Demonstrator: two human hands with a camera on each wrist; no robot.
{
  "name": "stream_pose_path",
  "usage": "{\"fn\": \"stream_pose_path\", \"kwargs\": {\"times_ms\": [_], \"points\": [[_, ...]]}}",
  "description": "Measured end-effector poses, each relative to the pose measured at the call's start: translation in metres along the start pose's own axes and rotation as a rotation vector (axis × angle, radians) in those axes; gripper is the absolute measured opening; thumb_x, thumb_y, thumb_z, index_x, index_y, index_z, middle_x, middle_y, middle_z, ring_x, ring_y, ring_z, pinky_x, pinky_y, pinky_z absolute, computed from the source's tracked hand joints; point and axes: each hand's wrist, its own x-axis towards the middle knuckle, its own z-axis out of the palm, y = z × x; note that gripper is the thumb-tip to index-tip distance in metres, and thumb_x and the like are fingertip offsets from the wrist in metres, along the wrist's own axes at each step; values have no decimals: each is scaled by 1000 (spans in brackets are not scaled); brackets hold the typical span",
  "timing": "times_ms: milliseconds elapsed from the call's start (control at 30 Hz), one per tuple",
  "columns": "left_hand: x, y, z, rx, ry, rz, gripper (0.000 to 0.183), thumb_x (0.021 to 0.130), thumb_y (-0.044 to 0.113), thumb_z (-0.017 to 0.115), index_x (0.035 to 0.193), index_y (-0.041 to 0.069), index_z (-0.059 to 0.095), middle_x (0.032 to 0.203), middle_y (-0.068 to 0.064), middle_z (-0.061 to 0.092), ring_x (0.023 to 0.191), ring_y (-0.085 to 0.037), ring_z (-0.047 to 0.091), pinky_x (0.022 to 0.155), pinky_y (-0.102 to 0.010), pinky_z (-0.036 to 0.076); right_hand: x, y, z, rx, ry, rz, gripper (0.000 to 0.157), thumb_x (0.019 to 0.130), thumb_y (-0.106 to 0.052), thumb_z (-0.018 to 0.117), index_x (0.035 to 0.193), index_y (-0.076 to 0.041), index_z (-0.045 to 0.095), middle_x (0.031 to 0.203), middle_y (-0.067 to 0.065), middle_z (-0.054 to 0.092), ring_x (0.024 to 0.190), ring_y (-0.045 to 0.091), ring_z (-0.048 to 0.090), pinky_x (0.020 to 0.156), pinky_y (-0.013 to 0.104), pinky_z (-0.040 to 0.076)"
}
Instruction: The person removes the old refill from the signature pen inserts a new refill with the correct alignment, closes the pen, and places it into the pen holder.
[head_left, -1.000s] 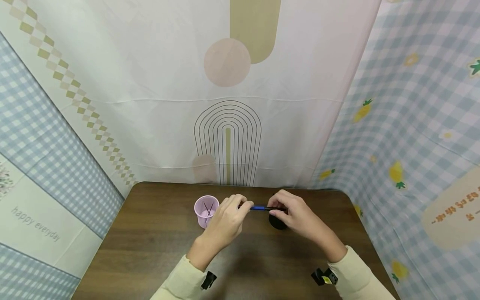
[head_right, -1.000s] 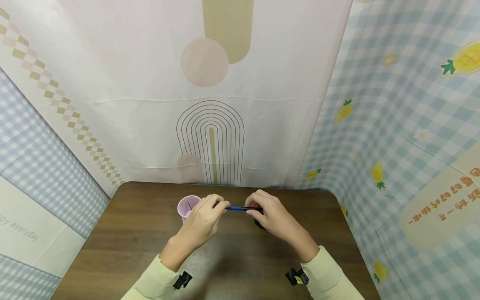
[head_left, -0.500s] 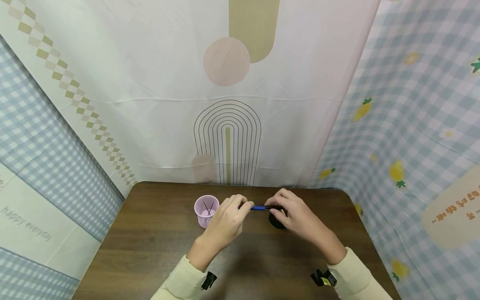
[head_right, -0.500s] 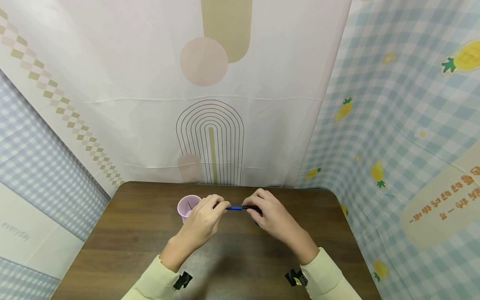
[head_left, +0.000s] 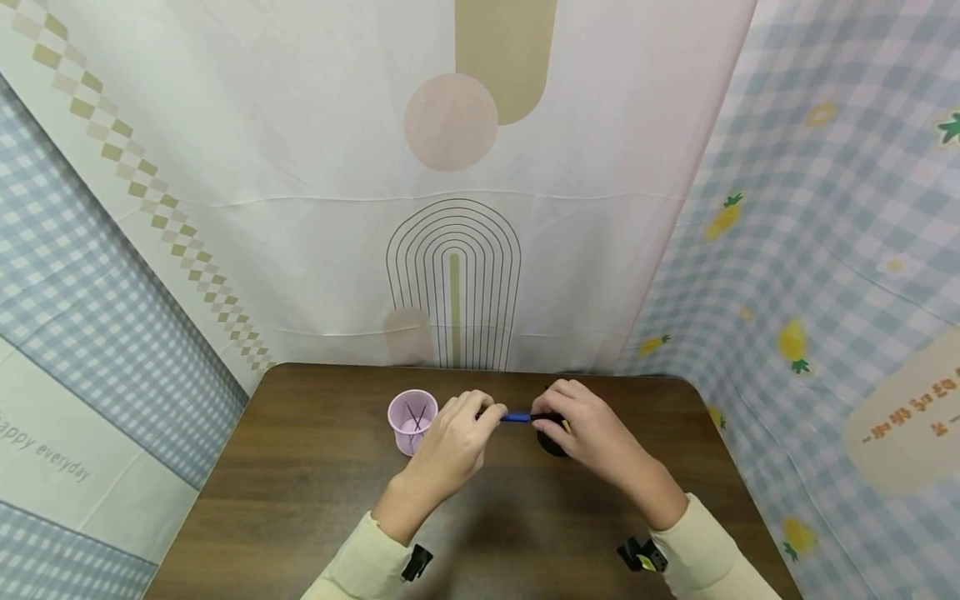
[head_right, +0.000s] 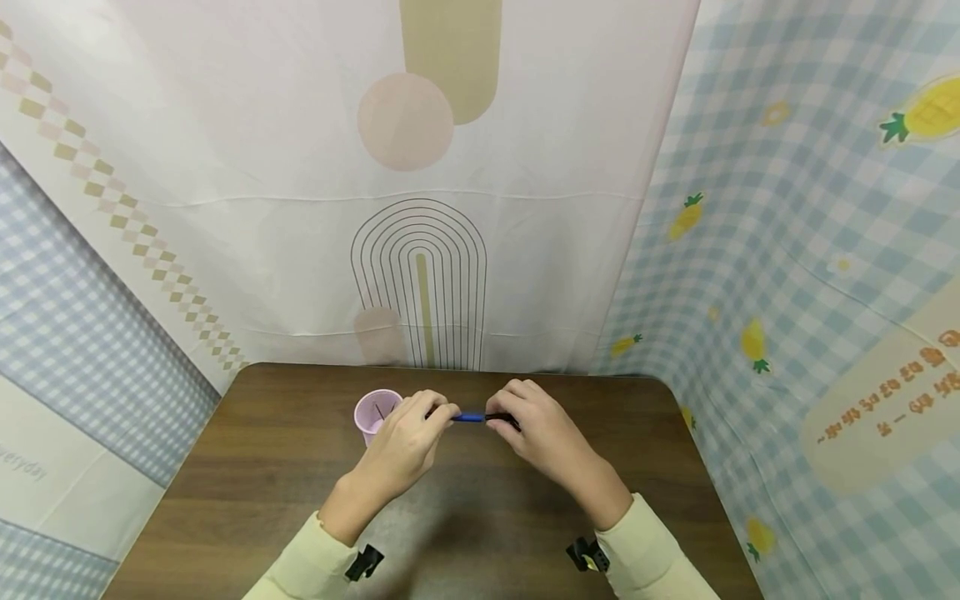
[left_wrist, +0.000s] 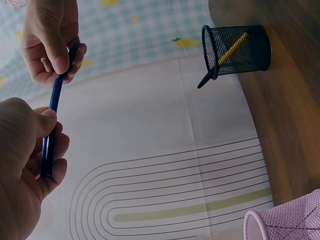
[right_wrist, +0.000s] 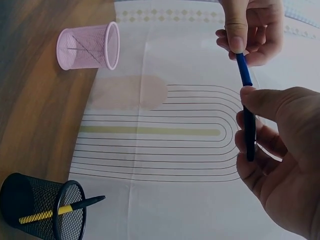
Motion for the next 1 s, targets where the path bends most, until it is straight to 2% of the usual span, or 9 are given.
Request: {"fn": "stream_pose_path", "kwargs": {"times_ms": [233,600,1000], "points": [[-1,0,-1,-5,-9,-4,12,102,8,54,104,7,66,95,-4,62,84,-19,61,66,-29,47,-1,-1,-1,-8,-3,0,23,84,-7,83,101,-17,72,101,-6,66,94,11,61,77,30,55],[-2,0,-1,-4,-13,-8,10,101,9,57,105,7,66,95,-4,62,85,-19,61,67,-30,48,-1,1,2,-22,27,-37,20,83,-9,84,97,-15,72,99,-4,65,90,13,58,76,31,52],[-3,-1,-1,-5,-12,-5,15,105,12,51,105,6,66,95,-4,62,84,-19,61,66,-29,47,0,-1,0,-79,32,-51,20,81,-8,85,94,-15,72,97,-3,64,90,15,58,76,32,52]]}}
